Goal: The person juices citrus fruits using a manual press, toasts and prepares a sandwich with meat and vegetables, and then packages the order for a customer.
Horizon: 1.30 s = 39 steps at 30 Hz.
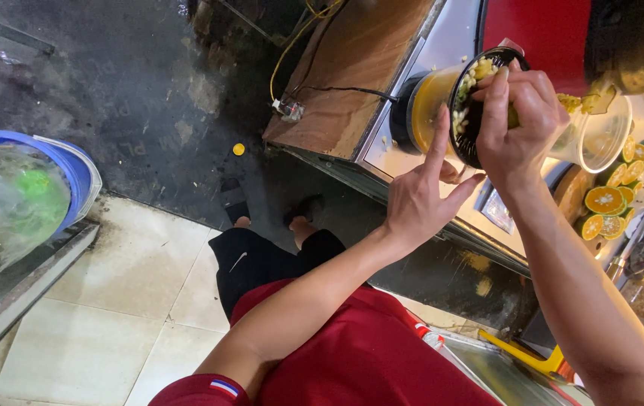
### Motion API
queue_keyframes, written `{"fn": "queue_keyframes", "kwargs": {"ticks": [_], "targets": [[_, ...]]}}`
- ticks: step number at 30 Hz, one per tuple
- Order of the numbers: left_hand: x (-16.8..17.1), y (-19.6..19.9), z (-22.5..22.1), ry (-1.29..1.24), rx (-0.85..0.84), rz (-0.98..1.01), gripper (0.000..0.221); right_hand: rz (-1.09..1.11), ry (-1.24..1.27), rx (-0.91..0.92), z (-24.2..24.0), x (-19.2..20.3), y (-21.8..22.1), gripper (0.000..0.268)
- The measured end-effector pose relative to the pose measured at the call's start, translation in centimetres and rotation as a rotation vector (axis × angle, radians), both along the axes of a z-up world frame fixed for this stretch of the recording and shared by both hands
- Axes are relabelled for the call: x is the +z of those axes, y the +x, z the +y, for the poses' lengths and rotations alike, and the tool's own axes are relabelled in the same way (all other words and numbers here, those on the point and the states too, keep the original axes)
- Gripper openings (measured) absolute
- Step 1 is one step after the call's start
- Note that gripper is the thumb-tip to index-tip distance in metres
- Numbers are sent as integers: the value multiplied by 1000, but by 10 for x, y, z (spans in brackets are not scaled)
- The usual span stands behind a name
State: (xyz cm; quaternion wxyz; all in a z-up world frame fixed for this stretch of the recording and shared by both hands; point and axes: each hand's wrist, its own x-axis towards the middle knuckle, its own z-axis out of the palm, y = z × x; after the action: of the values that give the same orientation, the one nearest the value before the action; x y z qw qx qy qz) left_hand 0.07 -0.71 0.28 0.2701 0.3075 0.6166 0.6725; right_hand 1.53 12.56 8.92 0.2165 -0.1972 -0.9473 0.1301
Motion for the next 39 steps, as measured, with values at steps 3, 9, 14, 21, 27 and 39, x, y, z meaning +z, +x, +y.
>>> {"fn": "queue_keyframes", "kwargs": {"ticks": [3, 9, 14, 21, 27, 39], "targets": [[0, -1, -1, -6, -2, 9, 110, 17, -7, 8, 1, -1, 0, 25], [5, -7, -1, -19, -15, 13, 112, 36, -1, 5, 2, -1, -2, 25], [2, -7, 0, -10, -10, 43, 113, 81, 14, -8, 4, -5, -2, 23], [14, -16, -2, 0, 44, 105, 116, 205, 38, 0, 3, -7, -3, 12], [29, -22, 0, -33, 20, 144, 115, 345, -155, -71, 5, -4, 1, 18], [46, -4, -7, -65, 135, 149, 101, 1416, -1611, -86, 46, 23, 101, 24]]}}
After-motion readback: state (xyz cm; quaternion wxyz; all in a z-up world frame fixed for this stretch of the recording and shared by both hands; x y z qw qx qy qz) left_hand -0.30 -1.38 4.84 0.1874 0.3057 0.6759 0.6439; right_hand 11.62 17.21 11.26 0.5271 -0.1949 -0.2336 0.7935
